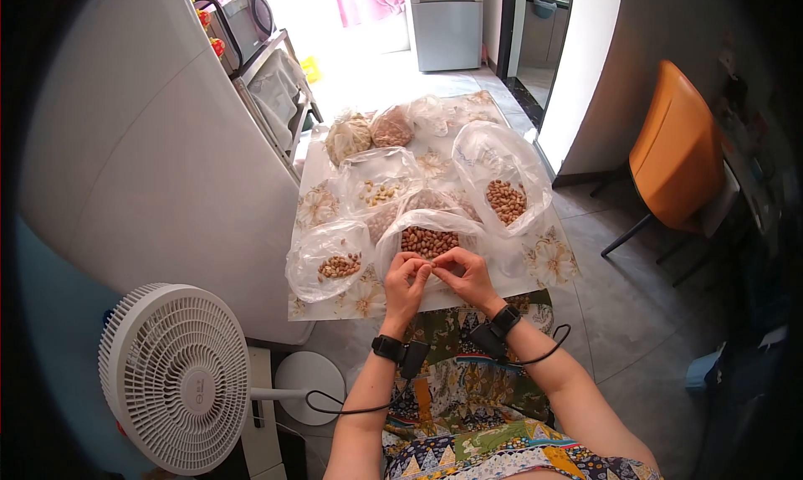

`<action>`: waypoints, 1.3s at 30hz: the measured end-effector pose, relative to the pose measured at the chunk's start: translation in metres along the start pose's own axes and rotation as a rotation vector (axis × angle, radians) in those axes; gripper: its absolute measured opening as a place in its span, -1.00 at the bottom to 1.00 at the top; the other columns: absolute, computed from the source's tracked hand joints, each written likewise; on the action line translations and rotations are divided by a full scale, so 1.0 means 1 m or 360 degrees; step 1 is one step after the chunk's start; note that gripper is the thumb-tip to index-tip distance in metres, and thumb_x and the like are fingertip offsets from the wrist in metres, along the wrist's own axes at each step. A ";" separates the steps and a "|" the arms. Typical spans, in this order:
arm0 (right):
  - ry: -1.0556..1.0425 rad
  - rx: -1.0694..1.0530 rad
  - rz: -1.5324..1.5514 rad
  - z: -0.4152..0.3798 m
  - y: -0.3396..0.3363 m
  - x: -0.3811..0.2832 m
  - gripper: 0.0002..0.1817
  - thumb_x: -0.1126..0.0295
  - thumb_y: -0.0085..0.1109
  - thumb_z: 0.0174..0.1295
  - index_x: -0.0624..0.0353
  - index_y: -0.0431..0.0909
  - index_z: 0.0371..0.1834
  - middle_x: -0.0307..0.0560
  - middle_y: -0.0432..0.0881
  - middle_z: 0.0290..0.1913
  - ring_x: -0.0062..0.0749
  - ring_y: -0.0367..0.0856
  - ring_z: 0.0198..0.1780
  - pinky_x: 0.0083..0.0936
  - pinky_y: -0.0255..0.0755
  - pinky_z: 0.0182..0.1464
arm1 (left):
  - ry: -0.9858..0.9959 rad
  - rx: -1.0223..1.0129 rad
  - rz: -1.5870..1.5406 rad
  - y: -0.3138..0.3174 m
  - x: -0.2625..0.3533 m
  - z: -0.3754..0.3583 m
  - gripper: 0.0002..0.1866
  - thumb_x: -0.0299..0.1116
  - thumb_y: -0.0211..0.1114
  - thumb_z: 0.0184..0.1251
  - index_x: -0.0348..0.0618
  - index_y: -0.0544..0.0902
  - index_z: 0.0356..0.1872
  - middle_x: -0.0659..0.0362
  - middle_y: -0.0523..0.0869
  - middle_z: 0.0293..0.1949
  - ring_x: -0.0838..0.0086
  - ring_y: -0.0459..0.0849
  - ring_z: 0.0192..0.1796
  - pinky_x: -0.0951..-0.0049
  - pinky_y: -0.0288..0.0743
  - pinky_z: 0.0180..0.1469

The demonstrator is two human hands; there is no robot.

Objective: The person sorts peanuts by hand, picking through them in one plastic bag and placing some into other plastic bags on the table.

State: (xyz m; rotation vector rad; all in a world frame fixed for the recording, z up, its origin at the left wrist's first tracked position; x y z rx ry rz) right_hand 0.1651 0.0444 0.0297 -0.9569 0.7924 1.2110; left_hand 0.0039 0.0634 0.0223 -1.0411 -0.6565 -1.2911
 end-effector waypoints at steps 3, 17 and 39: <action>-0.0029 -0.0010 -0.0004 0.000 0.000 0.001 -0.86 0.50 0.46 0.27 0.24 0.75 -0.14 -0.20 0.75 -0.22 -0.60 0.68 -0.24 -0.59 0.58 -0.18 | -0.0017 -0.0027 0.0002 0.000 0.003 0.001 -0.87 -0.43 0.43 0.42 -0.30 0.76 -0.18 0.12 0.66 -0.09 0.46 0.70 -0.19 0.45 0.63 -0.16; 0.0111 0.0035 0.0092 -0.003 -0.001 0.012 -0.85 0.49 0.40 0.30 0.25 0.72 -0.11 -0.23 0.78 -0.28 -0.68 0.68 -0.29 -0.62 0.58 -0.20 | -0.0026 -0.0004 -0.0124 0.002 -0.007 -0.001 -0.90 -0.51 0.39 0.42 -0.30 0.76 -0.13 0.15 0.64 -0.04 0.50 0.69 -0.21 0.49 0.60 -0.17; 0.0226 -0.0043 0.0214 -0.002 0.001 0.015 -0.87 0.49 0.43 0.31 0.24 0.74 -0.12 -0.25 0.80 -0.25 -0.70 0.71 -0.23 -0.64 0.60 -0.15 | -0.0068 -0.0039 -0.0096 0.002 0.001 -0.001 -0.86 -0.60 0.41 0.33 -0.27 0.77 -0.12 0.16 0.74 -0.19 0.50 0.72 -0.23 0.50 0.61 -0.15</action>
Point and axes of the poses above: each hand's wrist, its own z-axis towards the middle knuckle, its own y-axis out of the palm, x = y × z, the point moved 7 cm from there along z, towards the middle knuckle
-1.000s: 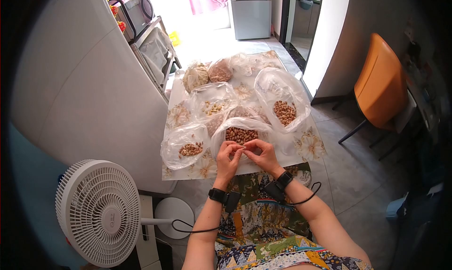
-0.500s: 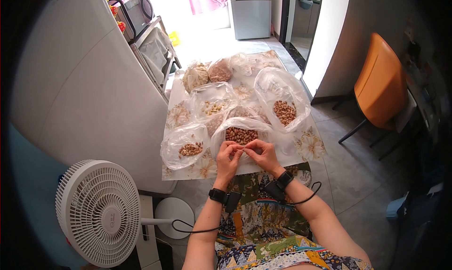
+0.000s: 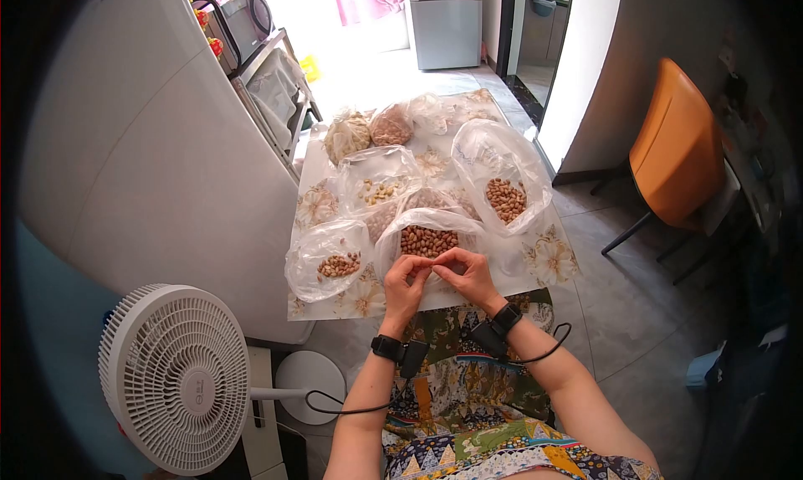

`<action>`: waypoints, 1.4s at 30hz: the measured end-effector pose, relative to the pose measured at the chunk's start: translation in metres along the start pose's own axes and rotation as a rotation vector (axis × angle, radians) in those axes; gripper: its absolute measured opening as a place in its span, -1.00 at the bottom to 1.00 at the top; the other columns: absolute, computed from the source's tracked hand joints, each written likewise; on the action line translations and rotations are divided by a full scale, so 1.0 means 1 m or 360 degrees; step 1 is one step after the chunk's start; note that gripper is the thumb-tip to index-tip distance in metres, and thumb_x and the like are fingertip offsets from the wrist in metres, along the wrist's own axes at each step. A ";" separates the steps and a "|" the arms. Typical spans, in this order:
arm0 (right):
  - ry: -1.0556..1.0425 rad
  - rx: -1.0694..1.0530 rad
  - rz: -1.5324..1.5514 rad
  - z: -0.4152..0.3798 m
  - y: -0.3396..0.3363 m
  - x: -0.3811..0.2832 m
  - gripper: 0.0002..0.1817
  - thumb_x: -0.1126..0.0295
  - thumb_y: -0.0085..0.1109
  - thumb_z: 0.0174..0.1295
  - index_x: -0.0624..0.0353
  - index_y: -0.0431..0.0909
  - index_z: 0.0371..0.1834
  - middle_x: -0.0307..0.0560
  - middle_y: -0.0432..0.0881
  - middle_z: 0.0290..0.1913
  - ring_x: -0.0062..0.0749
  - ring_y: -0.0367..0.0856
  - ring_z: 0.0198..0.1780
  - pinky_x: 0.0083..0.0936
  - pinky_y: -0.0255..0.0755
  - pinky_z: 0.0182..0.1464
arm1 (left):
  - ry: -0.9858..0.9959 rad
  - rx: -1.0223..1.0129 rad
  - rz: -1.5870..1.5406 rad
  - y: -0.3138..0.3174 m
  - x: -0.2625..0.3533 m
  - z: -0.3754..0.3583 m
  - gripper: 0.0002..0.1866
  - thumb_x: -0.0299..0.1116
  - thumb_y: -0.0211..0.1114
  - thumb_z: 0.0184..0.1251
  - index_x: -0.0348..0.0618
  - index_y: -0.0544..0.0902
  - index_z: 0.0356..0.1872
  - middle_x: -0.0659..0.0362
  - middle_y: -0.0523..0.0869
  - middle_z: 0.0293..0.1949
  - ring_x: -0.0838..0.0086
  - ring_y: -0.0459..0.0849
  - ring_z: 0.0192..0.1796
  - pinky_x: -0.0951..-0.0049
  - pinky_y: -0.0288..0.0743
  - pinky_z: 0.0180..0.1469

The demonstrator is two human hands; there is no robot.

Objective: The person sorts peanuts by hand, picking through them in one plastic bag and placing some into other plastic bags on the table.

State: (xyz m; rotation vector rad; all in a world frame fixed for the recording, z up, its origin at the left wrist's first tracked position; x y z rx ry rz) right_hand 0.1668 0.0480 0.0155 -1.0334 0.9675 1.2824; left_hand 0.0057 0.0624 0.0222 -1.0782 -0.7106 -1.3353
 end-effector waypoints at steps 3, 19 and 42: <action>-0.0020 0.0002 -0.0021 0.000 0.000 0.001 -0.86 0.48 0.43 0.30 0.24 0.74 -0.12 -0.24 0.80 -0.24 -0.69 0.71 -0.23 -0.64 0.61 -0.14 | -0.0061 0.0009 -0.0085 0.002 -0.007 -0.002 -0.87 -0.59 0.41 0.35 -0.28 0.76 -0.12 0.15 0.78 -0.20 0.50 0.75 -0.21 0.50 0.62 -0.12; -0.0034 0.0031 -0.0077 0.001 0.000 -0.002 -0.84 0.51 0.45 0.25 0.21 0.73 -0.13 -0.25 0.81 -0.21 -0.68 0.72 -0.22 -0.63 0.61 -0.13 | -0.0199 0.0024 -0.0308 0.003 -0.020 -0.004 -0.87 -0.58 0.38 0.42 -0.27 0.73 -0.07 0.23 0.82 -0.18 0.61 0.75 -0.16 0.56 0.62 -0.06; -0.0052 0.0153 -0.0049 0.005 -0.008 -0.004 -0.84 0.50 0.44 0.25 0.21 0.73 -0.13 -0.24 0.78 -0.26 -0.66 0.70 -0.25 -0.62 0.59 -0.16 | -0.0025 0.0120 -0.0153 -0.006 -0.011 -0.002 -0.89 -0.57 0.39 0.36 -0.25 0.71 -0.14 0.23 0.71 -0.20 0.59 0.64 -0.25 0.57 0.53 -0.16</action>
Point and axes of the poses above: each hand's wrist, its own z-axis towards the middle knuckle, its own y-axis out of the palm, x = y × z, the point moved 7 cm from there along z, towards the middle knuckle
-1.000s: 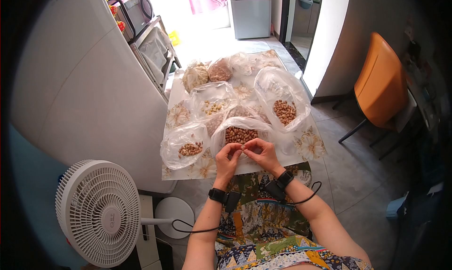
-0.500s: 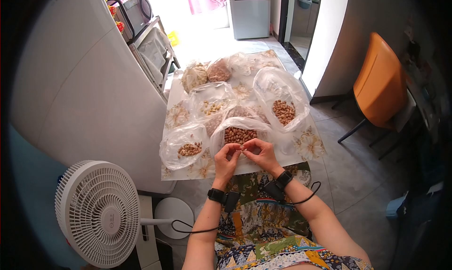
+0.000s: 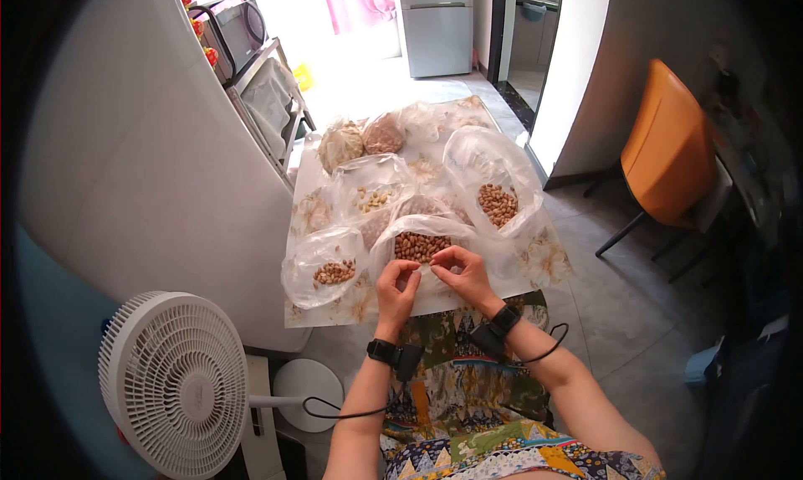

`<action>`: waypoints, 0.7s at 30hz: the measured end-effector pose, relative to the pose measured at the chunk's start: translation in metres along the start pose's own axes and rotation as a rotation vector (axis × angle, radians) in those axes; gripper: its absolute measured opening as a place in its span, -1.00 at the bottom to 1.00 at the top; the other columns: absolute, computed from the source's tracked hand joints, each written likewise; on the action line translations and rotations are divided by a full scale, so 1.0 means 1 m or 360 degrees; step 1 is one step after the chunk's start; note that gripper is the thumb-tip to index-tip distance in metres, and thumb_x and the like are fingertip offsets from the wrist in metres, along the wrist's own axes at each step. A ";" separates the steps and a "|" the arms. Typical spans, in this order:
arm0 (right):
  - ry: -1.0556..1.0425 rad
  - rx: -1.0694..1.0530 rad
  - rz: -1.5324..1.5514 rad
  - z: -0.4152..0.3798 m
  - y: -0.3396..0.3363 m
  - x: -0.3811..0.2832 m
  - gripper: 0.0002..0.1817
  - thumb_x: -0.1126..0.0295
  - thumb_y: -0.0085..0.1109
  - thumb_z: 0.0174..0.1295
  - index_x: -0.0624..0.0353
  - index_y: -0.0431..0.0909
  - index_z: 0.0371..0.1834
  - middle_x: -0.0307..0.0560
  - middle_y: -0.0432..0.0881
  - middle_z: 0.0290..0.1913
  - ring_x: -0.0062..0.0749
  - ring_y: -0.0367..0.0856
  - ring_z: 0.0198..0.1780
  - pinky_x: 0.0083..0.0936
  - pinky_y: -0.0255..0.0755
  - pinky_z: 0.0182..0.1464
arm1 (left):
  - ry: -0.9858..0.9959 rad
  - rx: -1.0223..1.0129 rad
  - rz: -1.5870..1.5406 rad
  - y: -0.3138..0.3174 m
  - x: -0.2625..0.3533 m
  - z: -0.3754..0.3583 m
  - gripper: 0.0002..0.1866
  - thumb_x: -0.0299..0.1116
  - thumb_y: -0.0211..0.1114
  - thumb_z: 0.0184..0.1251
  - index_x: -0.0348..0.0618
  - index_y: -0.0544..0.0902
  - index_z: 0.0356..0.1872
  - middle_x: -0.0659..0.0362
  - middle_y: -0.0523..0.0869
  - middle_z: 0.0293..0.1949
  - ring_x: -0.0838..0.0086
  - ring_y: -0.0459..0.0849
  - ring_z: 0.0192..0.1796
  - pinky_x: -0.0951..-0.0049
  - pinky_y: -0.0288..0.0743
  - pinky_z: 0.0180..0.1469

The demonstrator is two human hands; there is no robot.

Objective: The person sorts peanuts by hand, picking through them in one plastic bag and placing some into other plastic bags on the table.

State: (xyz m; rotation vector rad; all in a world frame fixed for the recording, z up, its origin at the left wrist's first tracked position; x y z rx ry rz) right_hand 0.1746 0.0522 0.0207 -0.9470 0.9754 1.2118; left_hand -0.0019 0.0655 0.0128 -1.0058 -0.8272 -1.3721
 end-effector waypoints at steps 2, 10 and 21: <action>-0.0143 0.0048 -0.0149 0.001 -0.010 -0.027 -0.85 0.50 0.44 0.25 0.20 0.74 -0.14 -0.22 0.78 -0.26 -0.63 0.70 -0.27 -0.61 0.59 -0.15 | 0.0005 0.0042 -0.0083 0.000 -0.008 -0.001 -0.92 -0.57 0.37 0.40 -0.25 0.71 -0.14 0.25 0.70 -0.21 0.62 0.63 -0.25 0.59 0.51 -0.17; -0.0577 0.0505 -0.0865 0.033 -0.108 -0.085 -0.86 0.55 0.43 0.16 0.22 0.73 -0.21 -0.10 0.76 -0.26 -0.42 0.73 -0.26 -0.49 0.61 -0.14 | -0.0108 0.0057 -0.0192 0.000 -0.006 -0.004 -0.94 -0.56 0.30 0.47 -0.28 0.70 -0.13 0.29 0.71 -0.24 0.69 0.60 -0.24 0.64 0.48 -0.16; -0.0583 0.0447 -0.1318 0.038 -0.125 -0.059 -0.80 0.55 0.39 0.11 0.16 0.69 -0.17 -0.04 0.71 -0.21 -0.17 0.70 -0.09 -0.29 0.58 -0.02 | -0.0038 0.0118 -0.0026 -0.005 -0.009 -0.002 -0.90 -0.57 0.21 0.51 -0.25 0.68 -0.11 0.23 0.72 -0.23 0.57 0.63 -0.21 0.54 0.52 -0.10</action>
Point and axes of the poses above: each hand's wrist, its own z-axis towards the middle knuckle, its own y-axis out of the palm, x = y × z, the point moved 7 cm from there along z, towards the middle knuckle
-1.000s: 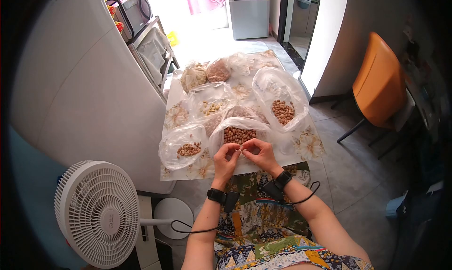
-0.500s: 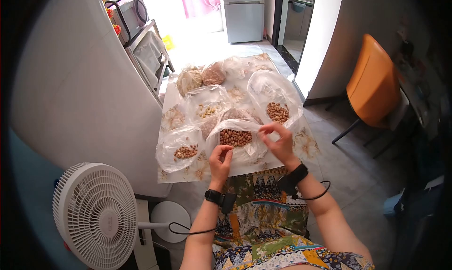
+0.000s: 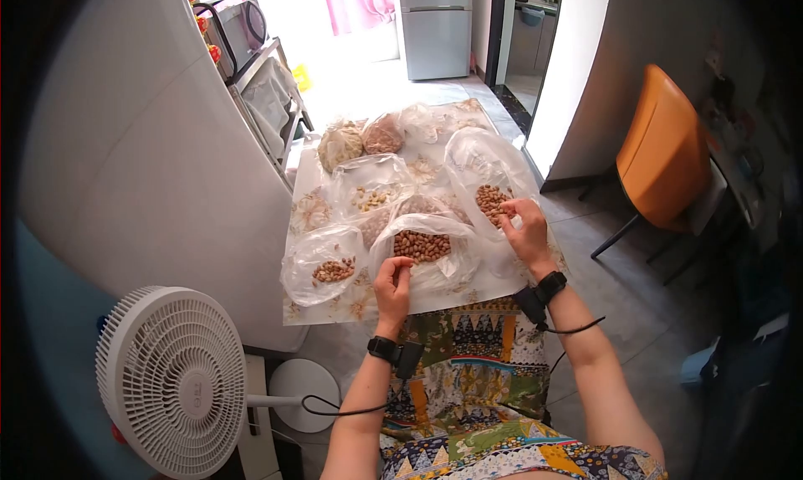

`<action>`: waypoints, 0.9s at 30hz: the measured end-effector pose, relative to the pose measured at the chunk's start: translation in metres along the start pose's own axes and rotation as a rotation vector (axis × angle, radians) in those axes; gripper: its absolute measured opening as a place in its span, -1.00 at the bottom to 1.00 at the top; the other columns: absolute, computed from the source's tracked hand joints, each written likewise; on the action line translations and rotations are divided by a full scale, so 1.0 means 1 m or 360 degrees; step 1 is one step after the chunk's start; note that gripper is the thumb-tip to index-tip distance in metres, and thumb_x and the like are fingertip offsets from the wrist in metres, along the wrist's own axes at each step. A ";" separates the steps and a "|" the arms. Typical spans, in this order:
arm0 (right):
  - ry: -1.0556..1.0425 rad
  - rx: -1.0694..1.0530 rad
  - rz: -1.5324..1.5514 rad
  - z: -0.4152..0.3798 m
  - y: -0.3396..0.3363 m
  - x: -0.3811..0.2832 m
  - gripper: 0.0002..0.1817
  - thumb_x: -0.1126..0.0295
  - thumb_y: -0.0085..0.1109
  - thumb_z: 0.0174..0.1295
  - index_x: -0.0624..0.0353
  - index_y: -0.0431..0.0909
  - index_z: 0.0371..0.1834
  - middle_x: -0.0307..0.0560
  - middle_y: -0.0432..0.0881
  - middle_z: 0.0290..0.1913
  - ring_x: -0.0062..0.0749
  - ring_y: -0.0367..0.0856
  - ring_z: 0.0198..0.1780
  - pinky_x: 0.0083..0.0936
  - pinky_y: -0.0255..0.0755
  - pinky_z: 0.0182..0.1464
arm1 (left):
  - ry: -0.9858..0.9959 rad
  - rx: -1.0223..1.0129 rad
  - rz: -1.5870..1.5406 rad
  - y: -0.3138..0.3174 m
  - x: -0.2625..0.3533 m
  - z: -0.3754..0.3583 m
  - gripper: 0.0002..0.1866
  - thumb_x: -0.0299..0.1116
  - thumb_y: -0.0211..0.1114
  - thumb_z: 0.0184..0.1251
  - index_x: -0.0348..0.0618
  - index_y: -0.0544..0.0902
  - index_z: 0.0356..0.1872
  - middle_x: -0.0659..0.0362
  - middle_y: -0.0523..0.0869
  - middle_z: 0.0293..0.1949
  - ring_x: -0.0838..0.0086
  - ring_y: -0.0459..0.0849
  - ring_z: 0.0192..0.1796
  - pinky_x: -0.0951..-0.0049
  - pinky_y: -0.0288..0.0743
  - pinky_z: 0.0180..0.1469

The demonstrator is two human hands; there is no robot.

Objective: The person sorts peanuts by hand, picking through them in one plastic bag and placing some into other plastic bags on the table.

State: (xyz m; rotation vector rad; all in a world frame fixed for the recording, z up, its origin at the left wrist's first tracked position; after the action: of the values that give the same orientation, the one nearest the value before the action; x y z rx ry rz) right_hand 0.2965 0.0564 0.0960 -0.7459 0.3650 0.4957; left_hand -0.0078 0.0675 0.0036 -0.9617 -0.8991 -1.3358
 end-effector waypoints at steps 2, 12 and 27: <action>-0.0159 0.0069 0.0117 -0.002 0.004 -0.028 -0.78 0.56 0.38 0.11 0.15 0.69 -0.15 -0.03 0.70 -0.15 -0.13 0.68 -0.04 -0.25 0.57 0.04 | 0.0030 0.0034 0.0070 0.000 0.009 0.000 -0.90 -0.57 0.22 0.50 -0.25 0.68 -0.10 0.23 0.72 -0.21 0.56 0.64 -0.21 0.53 0.52 -0.10; -0.0258 -0.0290 0.0531 -0.051 0.095 -0.092 -0.85 0.62 0.32 0.14 0.22 0.66 -0.22 -0.02 0.63 -0.10 -0.06 0.63 0.01 -0.24 0.54 0.05 | -0.0005 0.0028 0.0066 0.001 0.007 0.000 -0.90 -0.56 0.28 0.47 -0.25 0.66 -0.08 0.22 0.70 -0.20 0.57 0.64 -0.21 0.54 0.55 -0.11; -0.0214 -0.0348 0.0288 -0.058 0.099 -0.092 -0.83 0.45 0.40 0.12 0.21 0.72 -0.22 -0.04 0.60 -0.04 -0.07 0.57 0.11 -0.20 0.48 0.16 | 0.0094 0.0050 0.0145 0.002 0.016 -0.001 -0.93 -0.60 0.29 0.41 -0.25 0.68 -0.17 0.21 0.64 -0.24 0.55 0.60 -0.29 0.55 0.49 -0.21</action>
State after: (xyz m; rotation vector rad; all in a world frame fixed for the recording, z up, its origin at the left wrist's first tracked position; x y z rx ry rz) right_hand 0.1586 0.0496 0.0460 -0.8901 0.2559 0.7613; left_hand -0.0054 0.0604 0.0182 -0.9236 -0.8194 -1.2628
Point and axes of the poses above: each hand's wrist, its own z-axis towards the middle knuckle, its own y-axis out of the palm, x = y × z, the point moved 7 cm from there along z, towards the middle knuckle
